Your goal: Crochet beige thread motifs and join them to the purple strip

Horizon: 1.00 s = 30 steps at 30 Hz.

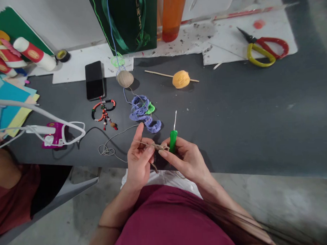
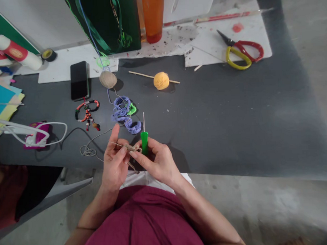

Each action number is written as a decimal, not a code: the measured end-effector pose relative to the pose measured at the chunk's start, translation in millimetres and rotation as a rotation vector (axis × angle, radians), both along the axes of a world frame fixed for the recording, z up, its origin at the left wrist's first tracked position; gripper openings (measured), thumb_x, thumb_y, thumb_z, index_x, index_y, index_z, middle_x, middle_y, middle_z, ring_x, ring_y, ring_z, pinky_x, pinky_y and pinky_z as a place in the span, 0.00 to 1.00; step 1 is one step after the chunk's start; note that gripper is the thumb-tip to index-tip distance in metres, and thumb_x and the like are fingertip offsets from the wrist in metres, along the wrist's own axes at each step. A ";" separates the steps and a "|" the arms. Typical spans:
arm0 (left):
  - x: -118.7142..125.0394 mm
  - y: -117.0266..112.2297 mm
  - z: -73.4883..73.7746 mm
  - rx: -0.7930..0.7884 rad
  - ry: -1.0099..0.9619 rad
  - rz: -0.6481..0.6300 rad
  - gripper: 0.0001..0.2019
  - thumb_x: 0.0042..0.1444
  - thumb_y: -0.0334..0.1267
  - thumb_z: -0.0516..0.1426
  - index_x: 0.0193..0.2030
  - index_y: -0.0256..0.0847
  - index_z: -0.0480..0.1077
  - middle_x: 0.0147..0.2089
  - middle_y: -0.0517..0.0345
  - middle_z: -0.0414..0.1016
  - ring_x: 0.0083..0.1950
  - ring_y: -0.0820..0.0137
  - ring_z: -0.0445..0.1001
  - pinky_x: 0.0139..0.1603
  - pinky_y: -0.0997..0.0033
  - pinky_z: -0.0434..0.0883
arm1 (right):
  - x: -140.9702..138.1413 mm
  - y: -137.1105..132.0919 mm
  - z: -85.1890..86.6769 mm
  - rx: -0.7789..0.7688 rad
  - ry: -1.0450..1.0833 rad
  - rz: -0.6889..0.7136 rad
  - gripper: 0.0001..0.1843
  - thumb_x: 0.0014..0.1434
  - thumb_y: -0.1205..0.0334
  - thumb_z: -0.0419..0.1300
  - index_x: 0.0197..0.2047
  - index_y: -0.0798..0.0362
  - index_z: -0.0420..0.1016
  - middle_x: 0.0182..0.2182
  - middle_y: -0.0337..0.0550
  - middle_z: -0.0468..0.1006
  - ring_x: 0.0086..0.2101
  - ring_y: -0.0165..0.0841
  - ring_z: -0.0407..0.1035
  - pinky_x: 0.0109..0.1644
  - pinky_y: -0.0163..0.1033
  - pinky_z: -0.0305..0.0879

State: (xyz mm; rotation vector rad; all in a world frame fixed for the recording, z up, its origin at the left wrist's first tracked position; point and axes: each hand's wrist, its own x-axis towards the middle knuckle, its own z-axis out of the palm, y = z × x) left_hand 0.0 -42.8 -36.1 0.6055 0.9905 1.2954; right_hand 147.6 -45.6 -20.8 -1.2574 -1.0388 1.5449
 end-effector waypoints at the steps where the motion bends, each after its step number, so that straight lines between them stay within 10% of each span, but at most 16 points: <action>1: 0.1 -0.3 -0.1 0.003 0.002 0.004 0.27 0.53 0.40 0.74 0.60 0.55 0.80 0.32 0.67 0.76 0.26 0.81 0.66 0.24 0.84 0.67 | -1.0 -0.3 -1.0 -0.008 -0.003 0.001 0.18 0.56 0.46 0.71 0.36 0.52 0.77 0.27 0.39 0.78 0.26 0.31 0.69 0.31 0.36 0.67; 30: 3.2 -3.5 3.1 -0.051 0.078 0.060 0.27 0.52 0.40 0.75 0.60 0.54 0.81 0.33 0.66 0.74 0.28 0.80 0.68 0.27 0.82 0.69 | -9.2 -1.3 0.6 -0.065 0.084 -0.026 0.20 0.52 0.45 0.75 0.35 0.50 0.75 0.26 0.36 0.76 0.26 0.30 0.68 0.32 0.37 0.70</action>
